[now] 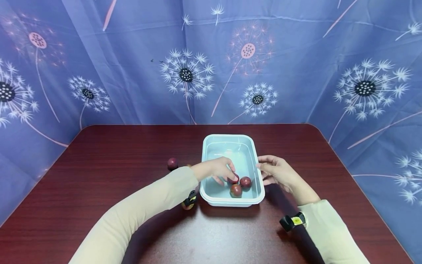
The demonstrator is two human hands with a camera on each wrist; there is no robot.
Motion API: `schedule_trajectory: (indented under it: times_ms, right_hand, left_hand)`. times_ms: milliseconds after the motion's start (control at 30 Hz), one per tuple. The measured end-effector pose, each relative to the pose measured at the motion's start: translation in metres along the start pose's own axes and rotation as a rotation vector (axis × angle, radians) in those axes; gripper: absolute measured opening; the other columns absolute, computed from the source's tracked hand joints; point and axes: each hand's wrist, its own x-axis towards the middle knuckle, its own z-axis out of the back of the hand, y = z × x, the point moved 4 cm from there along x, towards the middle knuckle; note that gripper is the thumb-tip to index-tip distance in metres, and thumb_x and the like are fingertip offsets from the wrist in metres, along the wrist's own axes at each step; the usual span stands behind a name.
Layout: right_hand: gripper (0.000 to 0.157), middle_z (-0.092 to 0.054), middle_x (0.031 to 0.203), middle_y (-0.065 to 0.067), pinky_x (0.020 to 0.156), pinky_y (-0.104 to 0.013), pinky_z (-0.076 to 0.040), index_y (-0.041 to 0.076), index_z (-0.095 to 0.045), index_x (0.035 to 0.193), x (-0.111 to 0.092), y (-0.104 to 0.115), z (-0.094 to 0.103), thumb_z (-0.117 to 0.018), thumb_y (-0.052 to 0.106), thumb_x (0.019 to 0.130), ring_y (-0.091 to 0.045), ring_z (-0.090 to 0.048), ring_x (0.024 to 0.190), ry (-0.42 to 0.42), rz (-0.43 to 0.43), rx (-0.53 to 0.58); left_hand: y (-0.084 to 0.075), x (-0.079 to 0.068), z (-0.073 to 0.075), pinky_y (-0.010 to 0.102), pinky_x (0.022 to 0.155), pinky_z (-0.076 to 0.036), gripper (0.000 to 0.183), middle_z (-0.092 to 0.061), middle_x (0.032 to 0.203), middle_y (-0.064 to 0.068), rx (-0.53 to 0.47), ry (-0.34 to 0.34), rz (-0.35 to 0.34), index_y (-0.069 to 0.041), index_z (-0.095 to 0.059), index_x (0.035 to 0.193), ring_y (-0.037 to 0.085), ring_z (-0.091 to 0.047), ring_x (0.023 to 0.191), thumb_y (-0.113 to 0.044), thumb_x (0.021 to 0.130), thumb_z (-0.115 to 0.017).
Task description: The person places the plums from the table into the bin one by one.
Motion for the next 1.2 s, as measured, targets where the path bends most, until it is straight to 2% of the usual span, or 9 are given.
schedule_trajectory:
  times_ms: [233, 400, 667, 833, 1033, 1200]
  right_hand:
    - [0.051, -0.068, 0.084, 0.000, 0.063, -0.031, -0.058, -0.017, -0.028, 0.133, -0.001, 0.000, 0.000, -0.051, 0.012, 0.098, -0.011, -0.065, 0.069, 0.002, -0.001, -0.014]
    - [0.049, -0.068, 0.083, 0.000, 0.063, -0.031, -0.058, -0.016, -0.030, 0.132, -0.001, 0.000, -0.001, -0.051, 0.011, 0.097, -0.011, -0.066, 0.069, 0.000, -0.004, -0.016]
    - [0.051, -0.067, 0.082, 0.001, 0.064, -0.031, -0.058, -0.016, -0.029, 0.133, -0.001, 0.000, -0.001, -0.051, 0.011, 0.097, -0.010, -0.065, 0.069, -0.006, -0.003, -0.036]
    - [0.052, -0.067, 0.083, 0.001, 0.065, -0.031, -0.058, -0.017, -0.028, 0.133, -0.001, 0.001, -0.002, -0.051, 0.012, 0.097, -0.010, -0.065, 0.069, -0.004, -0.010, -0.041]
    - [0.052, -0.066, 0.083, 0.002, 0.065, -0.030, -0.058, -0.017, -0.028, 0.134, -0.002, 0.003, -0.002, -0.050, 0.013, 0.098, -0.009, -0.064, 0.069, -0.004, -0.017, -0.059]
    - [0.052, -0.066, 0.082, 0.002, 0.065, -0.030, -0.058, -0.017, -0.028, 0.134, -0.002, 0.003, -0.002, -0.051, 0.013, 0.097, -0.009, -0.064, 0.068, -0.011, -0.023, -0.074]
  left_hand:
    - [-0.002, -0.004, 0.000, 0.036, 0.070, -0.057, 0.020, -0.056, 0.085, 0.003, 0.014, -0.014, -0.004, -0.003, -0.055, 0.093, 0.020, -0.055, 0.075, -0.008, 0.083, -0.072]
    - [-0.002, -0.007, 0.002, 0.034, 0.068, -0.057, 0.015, -0.055, 0.078, 0.001, 0.028, -0.007, 0.003, -0.006, -0.056, 0.085, 0.018, -0.053, 0.072, -0.011, 0.084, -0.071]
    - [-0.005, -0.013, 0.006, 0.035, 0.068, -0.058, 0.014, -0.058, 0.086, 0.002, 0.056, 0.003, -0.019, -0.005, -0.057, 0.085, 0.028, -0.060, 0.090, -0.015, 0.086, -0.067]
    - [-0.008, -0.017, 0.010, 0.035, 0.069, -0.057, 0.015, -0.060, 0.089, 0.003, 0.080, 0.005, -0.032, -0.005, -0.058, 0.087, 0.027, -0.059, 0.094, -0.017, 0.087, -0.066]
    - [-0.011, -0.022, 0.016, 0.040, 0.075, -0.057, 0.015, -0.063, 0.098, 0.007, 0.049, 0.033, -0.063, -0.005, -0.057, 0.088, 0.029, -0.061, 0.100, -0.018, 0.089, -0.064]
    - [-0.013, -0.026, 0.020, 0.039, 0.074, -0.057, 0.016, -0.062, 0.104, 0.008, 0.020, 0.042, -0.068, -0.006, -0.055, 0.089, 0.030, -0.058, 0.106, -0.019, 0.088, -0.065]
